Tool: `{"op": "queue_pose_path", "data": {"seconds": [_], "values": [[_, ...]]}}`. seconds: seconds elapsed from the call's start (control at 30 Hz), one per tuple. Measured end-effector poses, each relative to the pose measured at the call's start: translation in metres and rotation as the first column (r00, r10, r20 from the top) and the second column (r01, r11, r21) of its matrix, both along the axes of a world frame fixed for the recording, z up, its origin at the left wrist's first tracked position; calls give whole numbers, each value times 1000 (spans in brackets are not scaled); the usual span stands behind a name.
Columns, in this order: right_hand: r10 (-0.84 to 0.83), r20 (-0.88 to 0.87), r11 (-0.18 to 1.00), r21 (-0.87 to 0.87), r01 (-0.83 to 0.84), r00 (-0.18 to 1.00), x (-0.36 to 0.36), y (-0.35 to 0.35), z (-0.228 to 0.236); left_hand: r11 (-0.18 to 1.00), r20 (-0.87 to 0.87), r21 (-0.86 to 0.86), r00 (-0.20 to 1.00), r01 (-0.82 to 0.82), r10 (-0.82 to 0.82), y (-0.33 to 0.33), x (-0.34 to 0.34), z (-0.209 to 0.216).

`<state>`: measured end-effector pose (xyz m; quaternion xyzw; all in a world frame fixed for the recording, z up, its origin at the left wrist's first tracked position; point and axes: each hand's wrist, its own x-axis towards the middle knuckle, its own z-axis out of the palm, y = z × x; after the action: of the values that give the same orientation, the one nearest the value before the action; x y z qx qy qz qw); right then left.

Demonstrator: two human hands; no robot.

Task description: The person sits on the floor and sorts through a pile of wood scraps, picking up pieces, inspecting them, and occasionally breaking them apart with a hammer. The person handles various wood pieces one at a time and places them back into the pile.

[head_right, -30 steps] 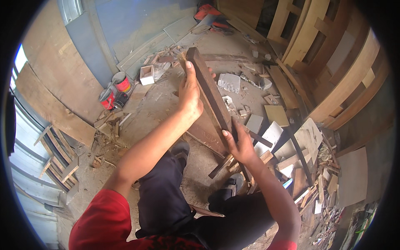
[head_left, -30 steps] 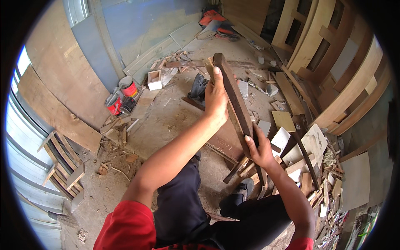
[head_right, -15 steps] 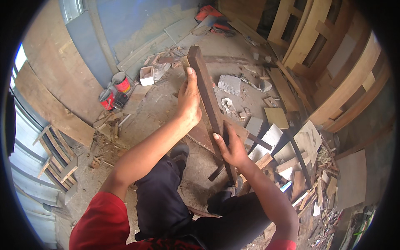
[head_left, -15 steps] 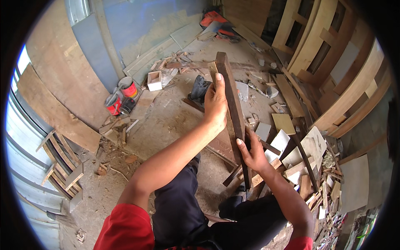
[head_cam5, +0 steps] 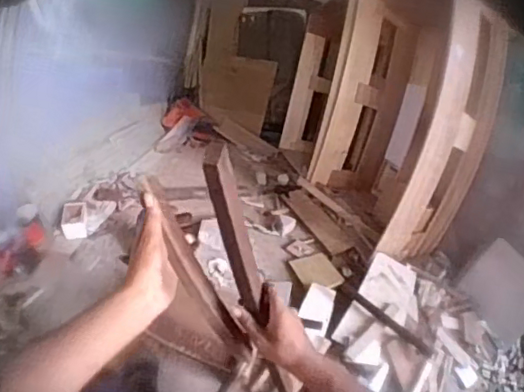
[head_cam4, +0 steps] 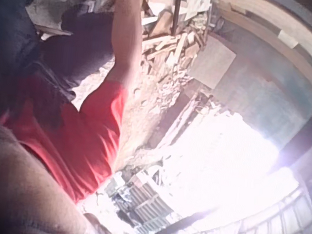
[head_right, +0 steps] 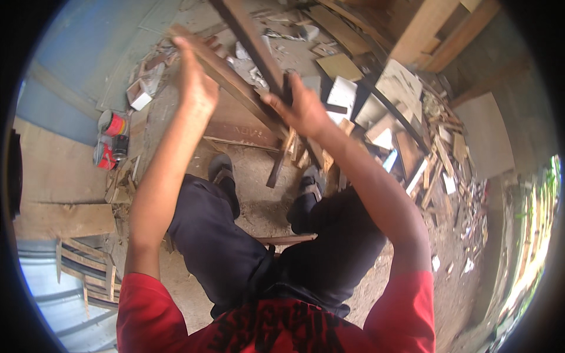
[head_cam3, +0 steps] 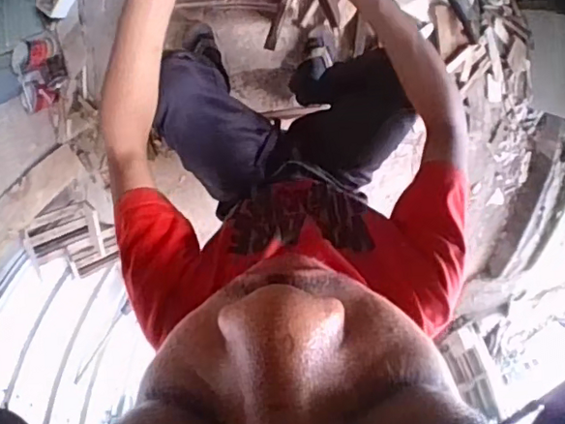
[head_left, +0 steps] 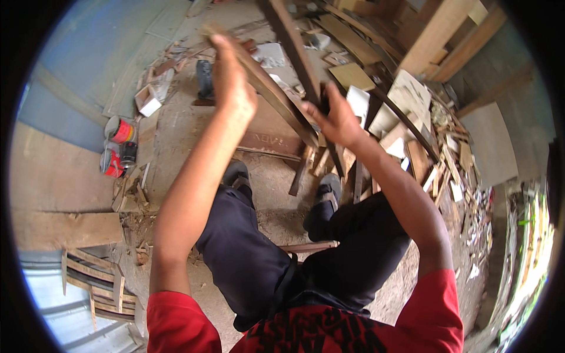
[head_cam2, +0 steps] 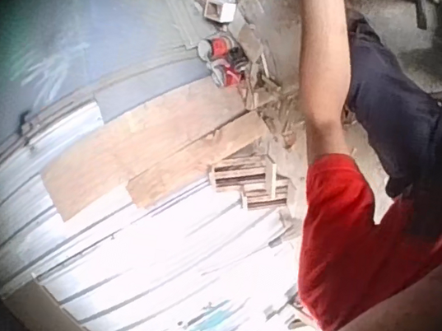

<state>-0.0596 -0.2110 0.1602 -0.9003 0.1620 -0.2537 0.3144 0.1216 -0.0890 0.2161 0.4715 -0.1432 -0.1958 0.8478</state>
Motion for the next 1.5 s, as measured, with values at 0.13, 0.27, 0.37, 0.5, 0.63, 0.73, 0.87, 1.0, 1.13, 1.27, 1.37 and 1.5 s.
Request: {"op": "queue_pose_path", "data": {"seconds": [0.13, 0.27, 0.37, 0.5, 0.63, 0.73, 0.87, 1.0, 1.13, 1.27, 1.37, 1.5], "values": [[-289, 159, 956, -10, 294, 944, -28, -46, 31, 986, 4, -169, 1000, -10, 11, -11, -7, 9], [-428, 233, 893, -38, 448, 873, -68, -91, 28, 991, -74, -132, 996, 35, -45, -45, -42, -7], [-486, 225, 862, -37, 506, 845, -88, -96, 33, 983, -102, -163, 989, 88, -105, -83, -71, -36], [-478, 392, 797, -183, 576, 786, -97, -91, 63, 965, -122, 128, 970, 227, -212, -130, -121, -50], [-346, 478, 752, -374, 543, 807, -100, -93, 66, 915, -102, 229, 943, 332, -316, -137, -157, -31], [-285, 380, 819, -381, 430, 880, -89, -78, 52, 943, 176, -5, 929, 333, -327, -127, -127, -19], [-188, 213, 866, -425, 264, 959, -81, -46, 49, 919, 266, -104, 901, 381, -344, -85, -108, -3], [-78, 246, 944, -294, 151, 966, -77, -8, 36, 890, 245, -136, 885, 435, -395, -37, -104, 18], [-21, 215, 946, -311, 89, 976, -82, -9, 53, 929, 473, -151, 850, 338, -233, -17, -98, 72], [-98, 737, 990, 3, 142, 669, -84, 20, 70, 962, 738, -155, 674, 224, -39, 27, -66, 170], [-347, 511, 934, 267, 239, 786, -116, 2, 53, 959, 830, -282, 508, 25, 230, 49, -91, 231], [-385, 441, 918, 272, 288, 811, -123, 14, 109, 838, 868, -484, -20, -252, 496, 91, -105, 263]]}}
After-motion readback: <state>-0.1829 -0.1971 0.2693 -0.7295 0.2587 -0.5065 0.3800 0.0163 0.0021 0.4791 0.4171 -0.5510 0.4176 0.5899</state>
